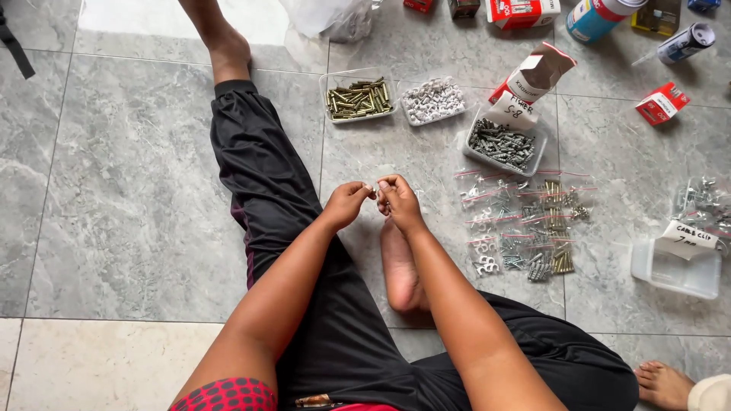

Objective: The person sits on a tiled floor and sorts various hardware items, including screws, bolts, and wall anchors, into plastic containers and bags. They pick up individual pieces, inspect them, and place them into designated piles or packaging.

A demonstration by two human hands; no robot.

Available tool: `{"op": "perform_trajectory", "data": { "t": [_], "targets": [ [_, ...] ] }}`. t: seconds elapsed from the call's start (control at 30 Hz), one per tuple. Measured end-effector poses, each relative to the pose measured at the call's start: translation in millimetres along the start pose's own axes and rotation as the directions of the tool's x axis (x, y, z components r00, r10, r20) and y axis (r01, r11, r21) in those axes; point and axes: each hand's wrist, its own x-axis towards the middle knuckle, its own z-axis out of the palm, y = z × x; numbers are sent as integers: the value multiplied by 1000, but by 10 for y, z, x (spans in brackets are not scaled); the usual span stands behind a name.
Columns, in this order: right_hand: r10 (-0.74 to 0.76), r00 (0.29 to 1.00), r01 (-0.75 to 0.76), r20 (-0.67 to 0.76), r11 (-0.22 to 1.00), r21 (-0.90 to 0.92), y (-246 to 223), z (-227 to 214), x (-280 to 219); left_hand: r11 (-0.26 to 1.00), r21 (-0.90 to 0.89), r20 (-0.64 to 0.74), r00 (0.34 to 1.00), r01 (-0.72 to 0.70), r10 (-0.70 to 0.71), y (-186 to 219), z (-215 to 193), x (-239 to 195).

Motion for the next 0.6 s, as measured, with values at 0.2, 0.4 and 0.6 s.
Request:
{"op": "perform_trajectory", "data": {
  "t": [0.2, 0.4, 0.6],
  "targets": [
    [-80, 995, 84, 59, 995, -57, 70, 57, -48, 999, -27, 49, 999, 24, -22, 57, -19, -110],
    [-113, 992, 120, 63, 986, -114, -181, 117, -204, 993, -98, 62, 996, 64, -58, -25, 25, -79],
    [-52, 997, 46, -50, 994, -102, -189, 162, -200, 990, -130, 29, 998, 61, -58, -10, -25, -74]
  ]
}}
